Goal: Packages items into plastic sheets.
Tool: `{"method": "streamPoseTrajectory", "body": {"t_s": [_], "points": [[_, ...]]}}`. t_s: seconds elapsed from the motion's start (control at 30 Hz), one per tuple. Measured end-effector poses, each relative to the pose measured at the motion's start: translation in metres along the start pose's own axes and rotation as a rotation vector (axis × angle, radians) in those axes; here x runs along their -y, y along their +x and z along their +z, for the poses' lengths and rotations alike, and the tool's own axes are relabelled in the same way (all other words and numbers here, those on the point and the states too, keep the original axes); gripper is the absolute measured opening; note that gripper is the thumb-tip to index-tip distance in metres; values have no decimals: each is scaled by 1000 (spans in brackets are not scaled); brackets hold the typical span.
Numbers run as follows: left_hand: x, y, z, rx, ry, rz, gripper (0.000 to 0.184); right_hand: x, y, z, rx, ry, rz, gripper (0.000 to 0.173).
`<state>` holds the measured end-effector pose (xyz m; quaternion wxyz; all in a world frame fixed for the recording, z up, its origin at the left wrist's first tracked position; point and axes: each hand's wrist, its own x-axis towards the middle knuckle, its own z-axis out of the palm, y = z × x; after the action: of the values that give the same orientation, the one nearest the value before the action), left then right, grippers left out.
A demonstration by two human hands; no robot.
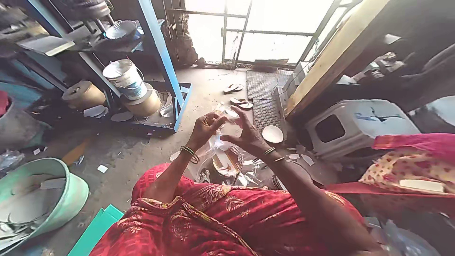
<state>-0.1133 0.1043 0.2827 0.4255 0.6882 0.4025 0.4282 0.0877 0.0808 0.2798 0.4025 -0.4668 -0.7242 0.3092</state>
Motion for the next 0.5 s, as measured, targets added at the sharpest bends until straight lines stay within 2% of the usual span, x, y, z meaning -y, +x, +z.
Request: {"method": "streamPoseTrajectory", "body": {"t_s": [0.07,0.1,0.13,0.27,0.33,0.47,0.5], "points": [[-8,-3,-2,56,-28,-9,25,-8,4,-3,-27,177,-4,37],[-9,-3,-5,67,-71,-31,30,-8,5,-9,-22,252,23,19],[-6,-2,-8,85,-124,-56,33,-7,6,-14,-12,320,62,14],[2,12,-13,142,-342,-190,41,-11,6,-22,-14,478,188,14],[3,13,-13,126,-394,-202,37,-14,11,-18,-65,481,205,19],[4,13,-15,106,-419,-167,30,-5,13,-15,16,489,256,59],[4,13,-15,100,-403,-160,27,-3,12,-15,40,466,245,60]]}}
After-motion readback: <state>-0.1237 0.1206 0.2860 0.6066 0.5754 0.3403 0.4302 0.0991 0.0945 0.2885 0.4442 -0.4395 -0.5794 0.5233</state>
